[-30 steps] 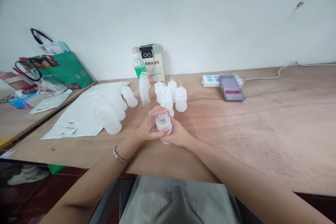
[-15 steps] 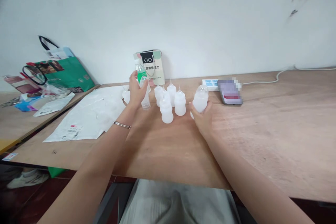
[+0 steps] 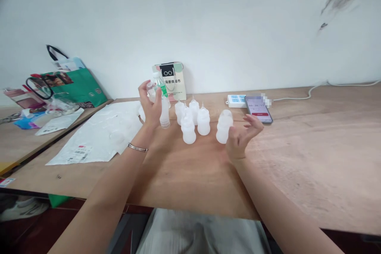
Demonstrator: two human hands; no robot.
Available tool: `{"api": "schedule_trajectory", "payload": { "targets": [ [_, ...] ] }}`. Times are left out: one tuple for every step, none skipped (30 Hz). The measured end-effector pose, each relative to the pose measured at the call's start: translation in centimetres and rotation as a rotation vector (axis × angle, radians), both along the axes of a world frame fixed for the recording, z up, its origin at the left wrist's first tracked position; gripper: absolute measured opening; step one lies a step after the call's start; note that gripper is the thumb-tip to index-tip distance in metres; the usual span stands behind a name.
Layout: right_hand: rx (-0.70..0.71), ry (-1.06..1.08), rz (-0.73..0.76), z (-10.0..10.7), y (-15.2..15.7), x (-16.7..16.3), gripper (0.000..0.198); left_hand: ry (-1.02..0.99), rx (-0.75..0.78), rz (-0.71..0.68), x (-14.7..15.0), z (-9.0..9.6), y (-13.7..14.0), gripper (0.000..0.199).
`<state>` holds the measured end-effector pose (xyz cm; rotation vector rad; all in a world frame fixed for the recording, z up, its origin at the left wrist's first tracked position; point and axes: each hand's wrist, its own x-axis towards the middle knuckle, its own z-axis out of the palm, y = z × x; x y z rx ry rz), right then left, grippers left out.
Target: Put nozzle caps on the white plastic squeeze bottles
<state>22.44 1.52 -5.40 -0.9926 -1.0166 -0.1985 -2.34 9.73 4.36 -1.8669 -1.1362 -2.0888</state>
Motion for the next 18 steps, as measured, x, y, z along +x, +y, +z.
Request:
{"api": "schedule_trajectory", "payload": {
  "targets": [
    [0.073,-0.074,0.016,0.2,-0.7,-0.5,0.046,-0.014,0.046,-0.043,0.2,0.2,-0.7,0.038],
    [0.122,-0.158,0.054,0.3,-1.4,-1.3,0.048,-0.018,0.076,-0.089,0.5,0.3,-1.5,0.039],
    [0.166,-0.285,0.129,0.4,-2.0,-2.4,0.049,-0.015,0.095,-0.134,0.8,0.3,-2.1,0.04],
    [0.171,-0.454,0.238,0.4,-2.5,-3.5,0.048,-0.01,0.105,-0.17,1.0,0.1,-2.7,0.041],
    [0.067,-0.546,0.316,0.4,-2.8,-4.7,0.052,-0.006,0.107,-0.195,1.1,-0.2,-3.2,0.041],
    [-0.009,-0.534,0.341,0.2,-2.8,-5.9,0.057,-0.004,0.103,-0.209,1.3,-0.5,-3.6,0.041],
    [-0.097,-0.473,0.354,0.1,-2.6,-7.0,0.061,-0.007,0.095,-0.214,1.3,-0.9,-3.9,0.04],
    [-0.202,-0.401,0.375,-0.2,-2.2,-7.9,0.062,-0.01,0.084,-0.217,1.3,-1.4,-4.2,0.039],
    [-0.277,-0.334,0.39,-0.5,-1.5,-8.5,0.064,-0.015,0.068,-0.222,1.3,-1.8,-4.3,0.038],
    [-0.351,-0.283,0.412,-0.8,-0.7,-8.9,0.067,-0.016,0.051,-0.234,1.3,-2.3,-4.4,0.037],
    [-0.39,-0.255,0.423,-1.2,0.0,-9.1,0.067,-0.012,0.037,-0.251,1.3,-2.7,-4.4,0.037],
    [-0.415,-0.239,0.439,-1.5,0.7,-9.2,0.067,-0.005,0.024,-0.27,1.3,-3.0,-4.5,0.037],
    [-0.445,-0.22,0.468,-1.7,1.3,-9.2,0.066,0.007,0.011,-0.291,1.3,-3.3,-4.5,0.037],
    [-0.477,-0.203,0.505,-1.7,1.6,-9.1,0.063,0.021,-0.004,-0.316,1.3,-3.5,-4.5,0.037],
    [-0.518,-0.187,0.549,-1.7,1.7,-9.1,0.06,0.034,-0.019,-0.341,1.4,-3.7,-4.5,0.037],
    [-0.559,-0.173,0.591,-1.6,1.7,-9.0,0.056,0.043,-0.035,-0.365,1.4,-3.9,-4.6,0.038],
    [-0.598,-0.167,0.627,-1.4,1.5,-9.0,0.052,0.047,-0.055,-0.385,1.5,-4.1,-4.6,0.038],
    [-0.629,-0.175,0.654,-1.2,1.2,-9.0,0.049,0.047,-0.077,-0.401,1.6,-4.2,-4.7,0.038]
  ]
}}
